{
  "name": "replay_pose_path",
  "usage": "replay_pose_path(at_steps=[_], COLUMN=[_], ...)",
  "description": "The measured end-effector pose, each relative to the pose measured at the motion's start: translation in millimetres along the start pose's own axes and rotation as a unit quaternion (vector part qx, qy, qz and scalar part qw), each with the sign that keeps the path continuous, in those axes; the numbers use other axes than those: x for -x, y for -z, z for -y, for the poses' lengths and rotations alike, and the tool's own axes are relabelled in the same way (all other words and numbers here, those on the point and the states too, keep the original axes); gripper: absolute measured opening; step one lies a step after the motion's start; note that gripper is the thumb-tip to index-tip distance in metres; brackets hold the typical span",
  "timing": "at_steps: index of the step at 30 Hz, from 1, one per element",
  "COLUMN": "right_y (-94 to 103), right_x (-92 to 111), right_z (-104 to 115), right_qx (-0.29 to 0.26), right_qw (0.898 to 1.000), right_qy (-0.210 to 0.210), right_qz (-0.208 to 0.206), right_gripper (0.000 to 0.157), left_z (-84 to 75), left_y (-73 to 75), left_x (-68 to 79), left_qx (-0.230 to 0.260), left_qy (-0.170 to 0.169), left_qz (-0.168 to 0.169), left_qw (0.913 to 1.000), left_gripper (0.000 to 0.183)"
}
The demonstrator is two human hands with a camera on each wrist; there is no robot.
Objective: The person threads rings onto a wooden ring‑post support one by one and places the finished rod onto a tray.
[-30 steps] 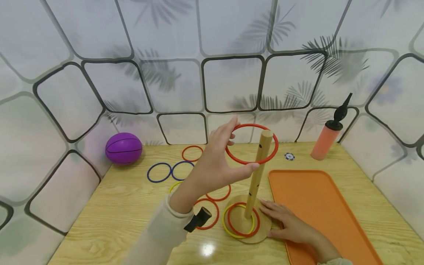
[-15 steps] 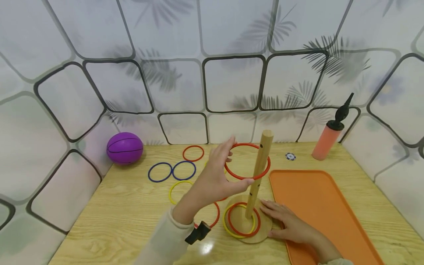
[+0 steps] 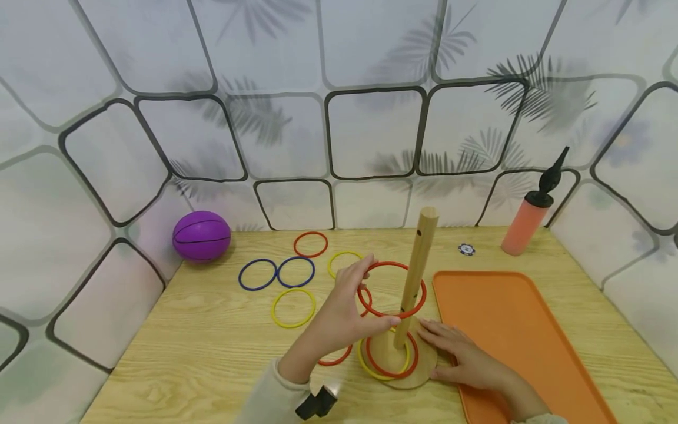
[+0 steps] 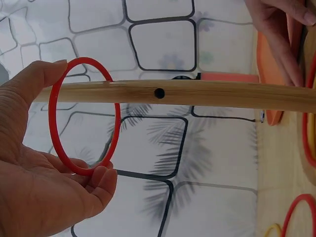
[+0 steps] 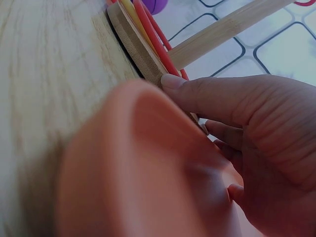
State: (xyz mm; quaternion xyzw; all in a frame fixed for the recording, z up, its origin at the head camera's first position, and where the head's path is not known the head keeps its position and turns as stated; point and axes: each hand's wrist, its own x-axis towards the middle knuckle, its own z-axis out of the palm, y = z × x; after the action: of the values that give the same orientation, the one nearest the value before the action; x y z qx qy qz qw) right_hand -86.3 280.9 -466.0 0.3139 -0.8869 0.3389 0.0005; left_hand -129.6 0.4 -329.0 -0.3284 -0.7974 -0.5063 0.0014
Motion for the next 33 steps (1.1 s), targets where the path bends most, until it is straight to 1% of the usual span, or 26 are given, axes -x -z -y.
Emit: replay_pose_path(at_steps=[6,10,15,19,22,28,33], right_y=[0.5,0.5,0.6,0.6,0.3,0.0,-0.4], right_x=[1.2,1.2,0.2,-0.3,-0.5,-0.9,-0.4], right_z=[1.4,2.1,2.2,1.6,1.2,1.1,0.5], right_qx=[0.002,0.003,-0.001,0.003,0.006,0.008,0.011], right_qw=[1.0,1.0,1.0,1.0,1.0,1.0,1.0], right_qy=[-0.004,-0.004,-0.008,-0.003,0.005,0.008,0.017], right_qz=[0.001,-0.001,0.001,0.0,-0.004,-0.007,-0.017], right_gripper=[0.065,0.066,0.067,0.066,0.066,0.065,0.063], left_z=[14.1,23.2,35.8,45.9,52.0,65.5,72.6], left_y=[-9.8,-15.7,-22.8,-28.8,-33.4,-45.0,-53.0], left_x=[11.3,16.3,20.3,23.5,25.6,29.4,30.7], left_qx=[0.012,0.02,0.014,0.007,0.004,-0.003,0.002], left_qy=[0.039,0.058,0.065,0.084,0.094,0.102,0.116], left_qz=[0.006,0.012,0.021,0.024,0.021,0.009,0.018], left_qw=[0.9992,0.998,0.9976,0.9961,0.9954,0.9947,0.9931], left_gripper=[0.093,0.092,0.093,0.093,0.092,0.091,0.092])
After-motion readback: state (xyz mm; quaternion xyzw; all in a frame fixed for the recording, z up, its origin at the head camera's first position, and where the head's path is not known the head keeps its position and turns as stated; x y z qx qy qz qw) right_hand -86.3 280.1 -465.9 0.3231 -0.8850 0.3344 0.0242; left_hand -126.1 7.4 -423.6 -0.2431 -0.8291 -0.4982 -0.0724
